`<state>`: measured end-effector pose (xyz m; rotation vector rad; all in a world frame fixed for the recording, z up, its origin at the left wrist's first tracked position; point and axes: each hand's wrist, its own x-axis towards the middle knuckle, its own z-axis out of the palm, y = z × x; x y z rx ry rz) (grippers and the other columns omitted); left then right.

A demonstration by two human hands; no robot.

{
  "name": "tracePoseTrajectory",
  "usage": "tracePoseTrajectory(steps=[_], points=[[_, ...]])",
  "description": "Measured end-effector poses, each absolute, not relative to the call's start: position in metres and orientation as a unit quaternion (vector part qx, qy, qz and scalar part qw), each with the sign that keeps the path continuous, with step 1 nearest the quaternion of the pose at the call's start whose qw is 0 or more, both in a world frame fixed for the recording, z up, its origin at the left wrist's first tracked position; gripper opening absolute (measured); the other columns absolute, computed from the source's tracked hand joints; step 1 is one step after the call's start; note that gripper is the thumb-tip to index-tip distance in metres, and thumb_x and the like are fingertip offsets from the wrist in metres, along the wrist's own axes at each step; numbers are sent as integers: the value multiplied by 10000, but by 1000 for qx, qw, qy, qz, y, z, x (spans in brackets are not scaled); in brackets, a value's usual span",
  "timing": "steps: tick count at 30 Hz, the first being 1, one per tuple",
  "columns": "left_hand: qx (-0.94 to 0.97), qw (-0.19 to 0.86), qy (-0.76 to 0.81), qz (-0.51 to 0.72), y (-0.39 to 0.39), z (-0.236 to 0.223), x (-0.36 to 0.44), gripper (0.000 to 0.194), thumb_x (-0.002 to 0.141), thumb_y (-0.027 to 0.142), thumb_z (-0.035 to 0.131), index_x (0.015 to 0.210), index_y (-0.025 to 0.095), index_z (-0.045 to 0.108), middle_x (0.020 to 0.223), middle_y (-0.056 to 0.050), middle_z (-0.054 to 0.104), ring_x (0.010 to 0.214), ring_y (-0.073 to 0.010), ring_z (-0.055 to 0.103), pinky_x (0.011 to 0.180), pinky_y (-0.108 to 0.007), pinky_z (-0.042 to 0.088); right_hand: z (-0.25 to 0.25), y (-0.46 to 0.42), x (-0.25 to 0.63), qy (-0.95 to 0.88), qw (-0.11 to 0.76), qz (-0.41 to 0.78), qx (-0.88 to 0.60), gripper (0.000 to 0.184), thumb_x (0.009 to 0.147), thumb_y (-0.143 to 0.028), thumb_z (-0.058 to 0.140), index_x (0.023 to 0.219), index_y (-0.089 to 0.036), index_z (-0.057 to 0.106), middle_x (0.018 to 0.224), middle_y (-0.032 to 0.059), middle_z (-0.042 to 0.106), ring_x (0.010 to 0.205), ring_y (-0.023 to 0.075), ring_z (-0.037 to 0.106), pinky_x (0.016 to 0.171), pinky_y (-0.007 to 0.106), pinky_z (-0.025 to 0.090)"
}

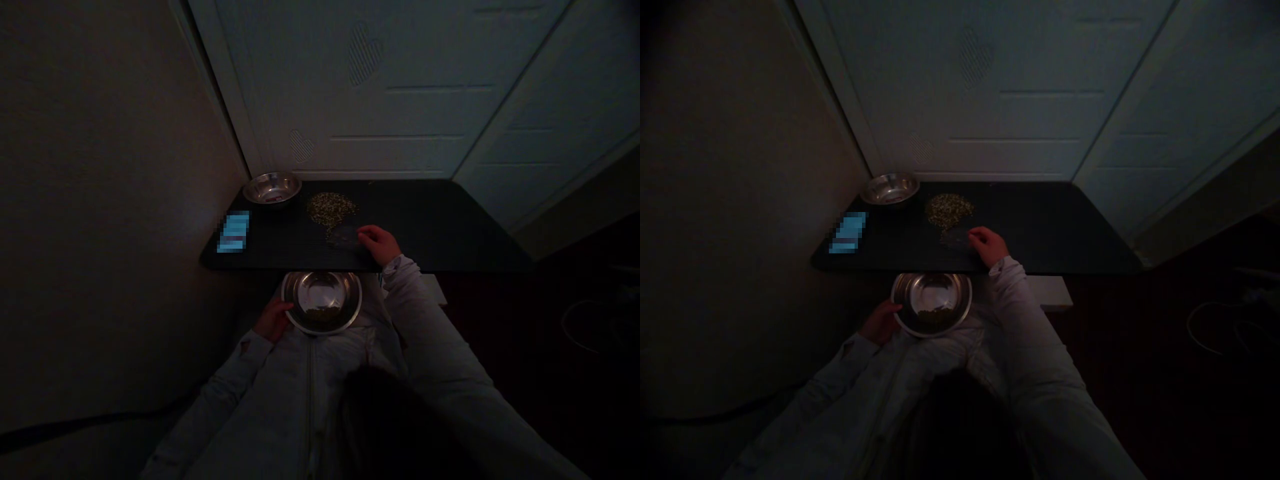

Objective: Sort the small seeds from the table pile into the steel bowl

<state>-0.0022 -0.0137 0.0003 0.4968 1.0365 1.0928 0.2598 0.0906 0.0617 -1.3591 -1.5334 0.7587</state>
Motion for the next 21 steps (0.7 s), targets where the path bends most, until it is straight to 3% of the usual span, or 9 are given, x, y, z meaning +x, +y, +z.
tracePoseTrajectory(steps=[12,21], points=[[210,709,461,490,-15,7,0,229,499,83,646,725,114,659,666,-32,684,640,-172,615,626,-268,457,64,88,258,-643,422,282,-574,192,707,-300,518,830,-177,600,660,-1,625,649,129,577,656,263,424],[227,707,460,486,-15,5,0,209,527,101,632,735,116,653,669,-51,681,744,-231,630,695,-322,462,60,91,260,-635,437,289,-567,191,715,-303,514,832,-179,601,648,-7,623,649,126,575,653,260,428]])
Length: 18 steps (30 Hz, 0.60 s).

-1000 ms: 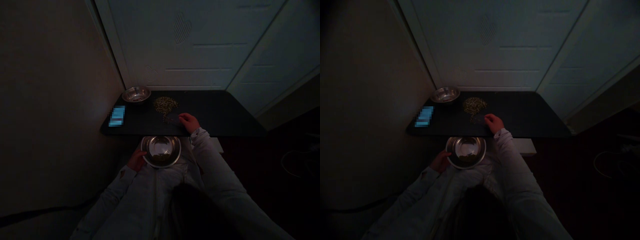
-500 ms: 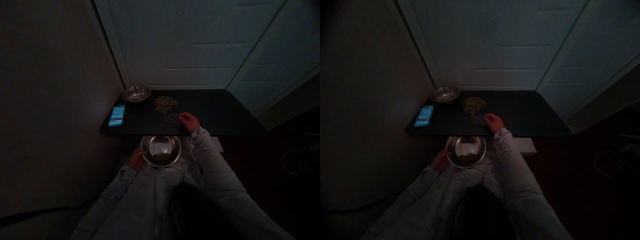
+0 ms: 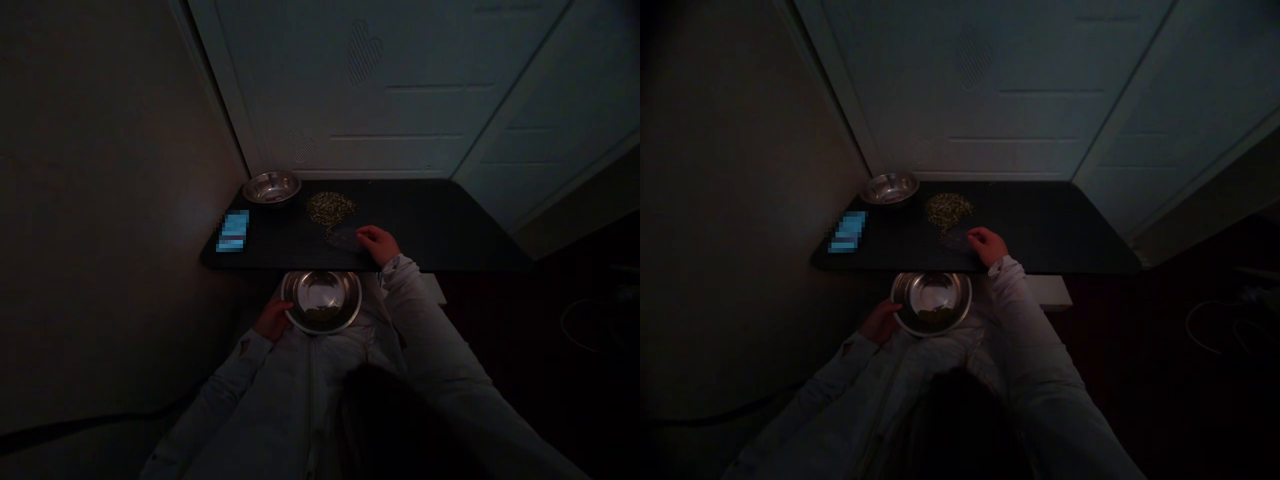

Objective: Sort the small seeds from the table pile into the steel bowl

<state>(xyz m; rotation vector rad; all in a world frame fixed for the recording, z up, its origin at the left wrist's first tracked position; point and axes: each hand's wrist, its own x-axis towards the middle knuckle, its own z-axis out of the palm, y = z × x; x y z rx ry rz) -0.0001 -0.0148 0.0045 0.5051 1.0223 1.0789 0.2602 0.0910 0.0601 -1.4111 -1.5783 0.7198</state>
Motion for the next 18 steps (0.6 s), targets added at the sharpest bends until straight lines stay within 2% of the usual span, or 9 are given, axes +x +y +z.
tracePoseTrajectory(steps=[9,18], points=[[214,704,469,489,-15,5,0,216,510,90,645,725,117,655,685,-40,685,711,-205,628,676,-298,468,62,89,259,-666,380,265,-585,197,713,-314,537,843,-188,616,671,-3,640,647,131,574,622,254,416],[213,704,468,490,-15,5,0,202,519,89,642,720,113,647,660,-41,674,685,-199,625,658,-291,461,60,88,259,-667,383,273,-578,197,716,-328,534,833,-190,612,654,-5,647,639,129,581,614,245,413]])
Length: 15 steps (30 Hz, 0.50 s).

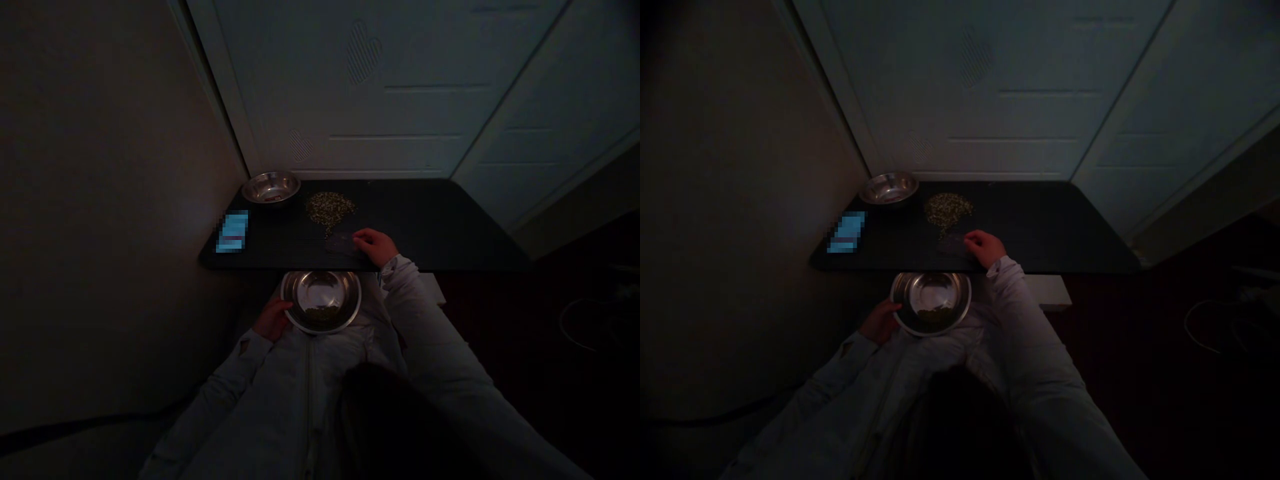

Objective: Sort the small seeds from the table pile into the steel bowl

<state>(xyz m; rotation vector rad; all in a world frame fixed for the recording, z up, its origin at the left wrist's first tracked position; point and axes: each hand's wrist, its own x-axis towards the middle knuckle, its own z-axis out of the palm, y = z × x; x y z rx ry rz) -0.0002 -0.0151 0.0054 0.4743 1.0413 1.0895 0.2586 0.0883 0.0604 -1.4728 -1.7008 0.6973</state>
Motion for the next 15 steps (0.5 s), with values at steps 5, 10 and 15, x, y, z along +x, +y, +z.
tracePoseTrajectory(steps=[5,10,15], points=[[217,703,467,489,-15,2,-1,211,531,94,640,740,116,647,679,-48,677,723,-216,628,675,-307,463,59,88,258,-682,355,250,-589,207,720,-355,532,834,-204,617,621,-17,631,593,120,558,572,236,391],[217,707,461,490,-14,3,0,226,530,92,632,753,115,651,693,-49,685,754,-222,629,705,-316,466,63,83,255,-690,328,235,-600,218,718,-379,530,823,-211,622,591,-26,603,569,111,533,541,229,357],[220,704,464,490,-15,5,0,221,524,90,636,742,119,650,673,-35,680,689,-196,626,675,-297,464,64,81,254,-702,311,214,-603,229,699,-421,540,748,-211,619,584,-28,574,544,98,492,515,223,327]])
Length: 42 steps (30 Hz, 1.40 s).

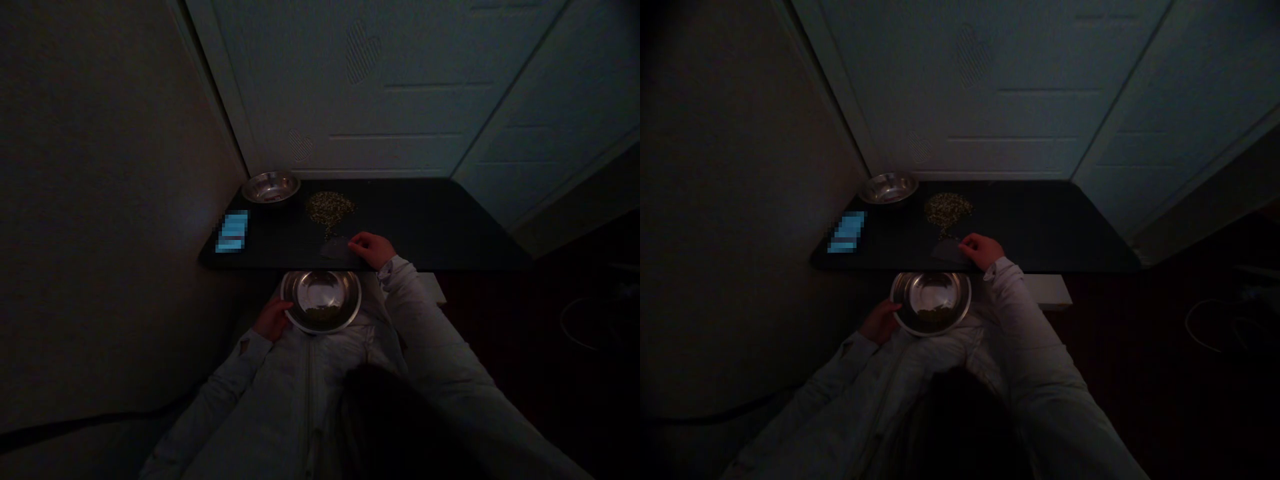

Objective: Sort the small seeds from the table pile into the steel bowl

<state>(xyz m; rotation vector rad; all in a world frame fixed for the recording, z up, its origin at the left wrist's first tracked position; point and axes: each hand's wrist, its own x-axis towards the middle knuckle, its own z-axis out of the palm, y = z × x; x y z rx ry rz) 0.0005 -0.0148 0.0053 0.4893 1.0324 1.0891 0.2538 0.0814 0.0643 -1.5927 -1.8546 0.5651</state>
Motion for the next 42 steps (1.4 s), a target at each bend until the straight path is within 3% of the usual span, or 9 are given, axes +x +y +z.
tracePoseTrajectory(steps=[9,19,31,42], points=[[226,701,474,482,-14,2,-1,247,505,108,654,751,127,641,658,-27,669,677,-193,622,629,-282,461,66,80,253,-710,293,212,-605,236,687,-439,553,719,-213,611,611,-27,577,561,98,486,521,225,317],[216,703,471,487,-14,2,-1,240,517,94,649,757,116,652,680,-48,680,744,-224,627,694,-314,465,67,80,251,-712,288,237,-595,236,680,-442,556,707,-213,608,555,-37,537,528,93,465,505,223,308],[213,708,458,493,-14,3,0,232,505,96,657,736,116,659,693,-30,687,675,-184,621,675,-288,466,70,79,242,-714,265,202,-616,251,717,-434,527,770,-207,621,642,-19,584,598,102,499,540,223,315],[225,711,457,485,-15,3,0,233,523,100,646,755,119,660,691,-39,685,724,-216,627,693,-315,463,71,79,232,-722,251,204,-612,274,737,-447,504,807,-209,620,697,-17,608,617,98,504,538,218,307]])
